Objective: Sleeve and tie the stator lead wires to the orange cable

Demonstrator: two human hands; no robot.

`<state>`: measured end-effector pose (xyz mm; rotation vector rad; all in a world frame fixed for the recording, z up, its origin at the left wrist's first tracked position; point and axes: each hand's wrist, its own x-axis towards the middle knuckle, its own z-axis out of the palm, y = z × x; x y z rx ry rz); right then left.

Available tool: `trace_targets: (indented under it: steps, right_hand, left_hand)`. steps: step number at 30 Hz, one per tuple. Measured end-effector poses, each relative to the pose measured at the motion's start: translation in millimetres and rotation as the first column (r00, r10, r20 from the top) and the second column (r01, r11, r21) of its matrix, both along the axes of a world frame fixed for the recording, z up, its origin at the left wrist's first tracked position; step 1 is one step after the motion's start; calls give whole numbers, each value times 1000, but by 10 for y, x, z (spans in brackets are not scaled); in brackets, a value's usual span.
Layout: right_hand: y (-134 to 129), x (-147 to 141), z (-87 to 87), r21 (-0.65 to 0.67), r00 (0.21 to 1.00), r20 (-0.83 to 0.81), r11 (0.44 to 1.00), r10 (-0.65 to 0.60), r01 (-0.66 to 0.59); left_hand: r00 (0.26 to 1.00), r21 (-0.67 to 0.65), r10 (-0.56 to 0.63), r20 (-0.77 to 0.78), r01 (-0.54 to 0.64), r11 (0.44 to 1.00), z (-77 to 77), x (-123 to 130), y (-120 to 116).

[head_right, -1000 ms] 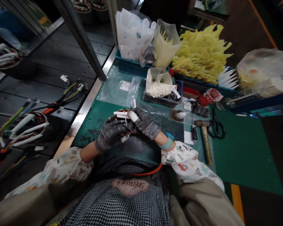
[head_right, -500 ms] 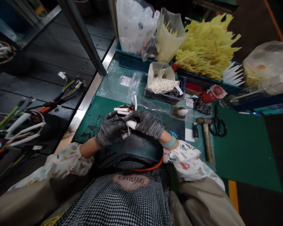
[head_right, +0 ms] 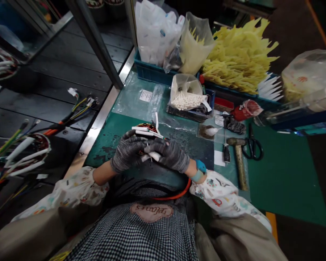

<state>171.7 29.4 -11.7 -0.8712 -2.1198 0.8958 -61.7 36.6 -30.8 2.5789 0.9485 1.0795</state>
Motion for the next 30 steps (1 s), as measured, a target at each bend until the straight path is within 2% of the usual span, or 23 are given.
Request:
trace_targets:
  steps: [1, 5, 8, 10, 12, 14, 16, 18, 20, 23, 25, 26, 28, 30]
  right_hand:
    - [-40, 19, -35, 14, 1000, 22, 1000, 10, -10]
    - [-210, 83, -124, -47, 991, 64, 992, -117, 120]
    - [-291, 60, -126, 61, 999, -10, 998, 32, -31]
    - [-264, -49, -106, 75, 998, 9, 996, 56, -56]
    - [-145, -226, -71, 21, 995, 84, 998, -62, 61]
    - [40, -397, -18, -8, 965, 157, 977, -211, 215]
    - [214, -475, 55, -9, 907, 216, 928, -362, 373]
    - [308, -433, 132, 6, 832, 262, 862, -490, 506]
    - [321, -320, 189, 9, 774, 319, 818, -547, 575]
    - [332, -194, 212, -39, 770, 449, 851, -453, 523]
    - [437, -195, 200, -78, 790, 505, 893, -347, 442]
    - [525, -215, 196, -99, 813, 510, 920, -280, 379]
    - [733, -270, 204, -169, 875, 479, 970, -73, 174]
    - [907, -313, 235, -237, 897, 420, 971, 140, -41]
  left_hand:
    - [1000, -9, 6, -1, -6, 1000, 7, 3, -2]
    - [1000, -30, -3, 7, 3, 1000, 16, -1, -7]
    - [1000, -45, 7, 18, -6, 999, 20, -5, -12]
    - [1000, -33, 10, 27, -9, 999, 21, -3, -10]
    - [999, 2, 19, 28, -19, 1000, 12, -2, 0]
    - [1000, 40, 23, 11, -23, 999, -9, -8, 15]
    - [999, 65, 13, -33, -10, 998, -32, -28, 18]
    - [994, 99, 26, -105, -16, 995, -38, -68, 1]
    - [981, 158, 73, -179, -44, 986, -11, -143, -25]
    - [962, 265, 119, -244, -51, 963, 80, -331, -15]
    - [960, 305, 95, -263, -11, 952, 151, -481, 50]
    - [959, 317, 71, -274, 20, 948, 183, -546, 93]
    - [951, 333, 10, -310, 98, 938, 235, -632, 171]
    - [936, 333, -66, -345, 188, 924, 256, -650, 202]
